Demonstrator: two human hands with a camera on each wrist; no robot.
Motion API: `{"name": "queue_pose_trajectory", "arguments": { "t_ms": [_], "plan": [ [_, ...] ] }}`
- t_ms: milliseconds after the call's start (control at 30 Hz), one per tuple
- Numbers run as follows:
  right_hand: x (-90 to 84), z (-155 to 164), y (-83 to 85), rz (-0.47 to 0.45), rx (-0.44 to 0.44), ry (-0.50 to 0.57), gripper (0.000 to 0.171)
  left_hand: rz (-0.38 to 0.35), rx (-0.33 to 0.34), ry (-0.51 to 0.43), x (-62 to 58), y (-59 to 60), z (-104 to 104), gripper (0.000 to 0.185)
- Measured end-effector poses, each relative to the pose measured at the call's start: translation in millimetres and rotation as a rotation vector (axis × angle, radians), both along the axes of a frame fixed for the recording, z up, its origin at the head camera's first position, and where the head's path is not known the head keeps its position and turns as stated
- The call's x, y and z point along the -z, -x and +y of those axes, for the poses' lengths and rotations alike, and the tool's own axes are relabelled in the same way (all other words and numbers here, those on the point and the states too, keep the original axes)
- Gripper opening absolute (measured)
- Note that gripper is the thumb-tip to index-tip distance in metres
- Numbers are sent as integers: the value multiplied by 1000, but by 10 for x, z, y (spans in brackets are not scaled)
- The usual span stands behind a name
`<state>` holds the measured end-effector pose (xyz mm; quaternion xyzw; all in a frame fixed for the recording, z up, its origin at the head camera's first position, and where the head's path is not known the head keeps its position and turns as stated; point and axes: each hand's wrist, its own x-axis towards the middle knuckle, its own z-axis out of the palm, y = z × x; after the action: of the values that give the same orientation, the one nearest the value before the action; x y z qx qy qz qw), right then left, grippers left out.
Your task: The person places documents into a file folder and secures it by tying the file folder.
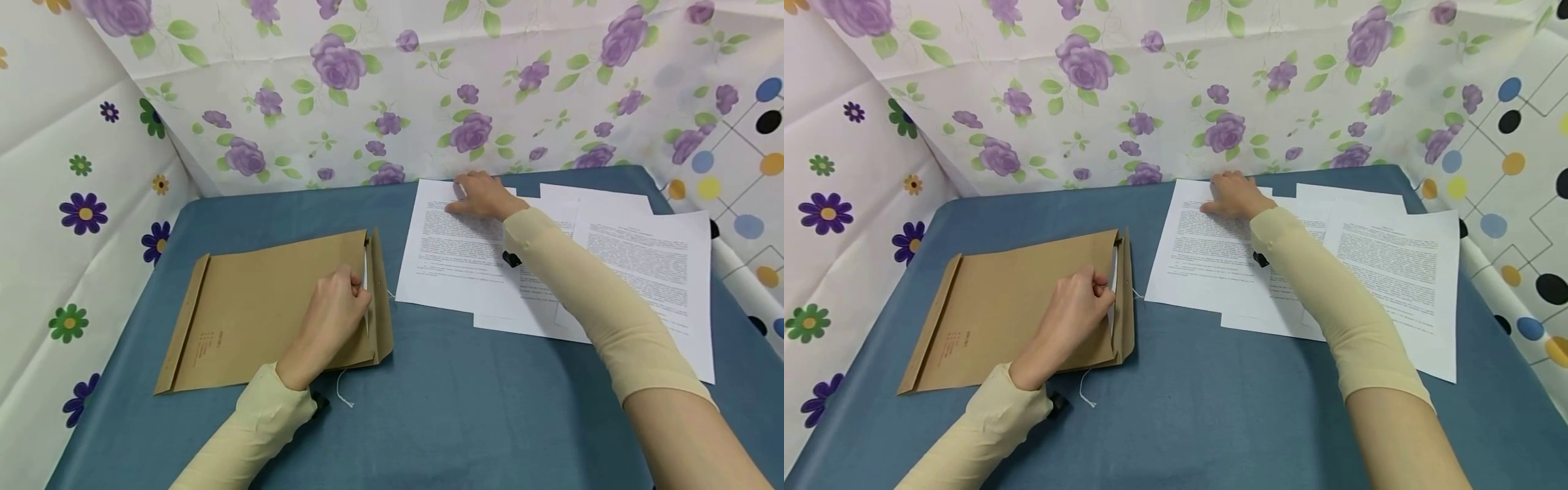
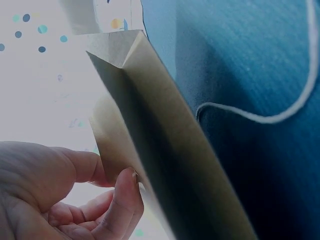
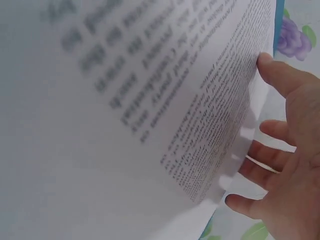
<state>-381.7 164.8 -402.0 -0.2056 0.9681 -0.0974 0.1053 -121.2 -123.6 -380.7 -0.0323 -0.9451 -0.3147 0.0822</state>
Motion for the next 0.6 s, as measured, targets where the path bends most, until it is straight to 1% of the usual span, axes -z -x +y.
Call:
{"name": "queue_pose_trajectory", "arguments": {
  "t_ms": [167,267,333,433,533,600],
  "plan": [
    [-10,-29,-15,34,37,38,85,-2,3,0,-11,-1,7,6],
    [-23,-52,-42,78,55,77,81,-2,3,0,-11,3,11,5],
    [-40,-75,-66,113,61,114,72,-2,1,0,-7,8,13,6],
    [-72,-93,-121,152,66,191,53,-4,-3,4,-4,8,15,5],
    [-124,-95,-197,162,66,287,34,-5,-5,4,-8,10,17,6],
    [-167,-89,-255,158,51,348,23,-7,-7,4,-10,8,14,6]
  ]
}}
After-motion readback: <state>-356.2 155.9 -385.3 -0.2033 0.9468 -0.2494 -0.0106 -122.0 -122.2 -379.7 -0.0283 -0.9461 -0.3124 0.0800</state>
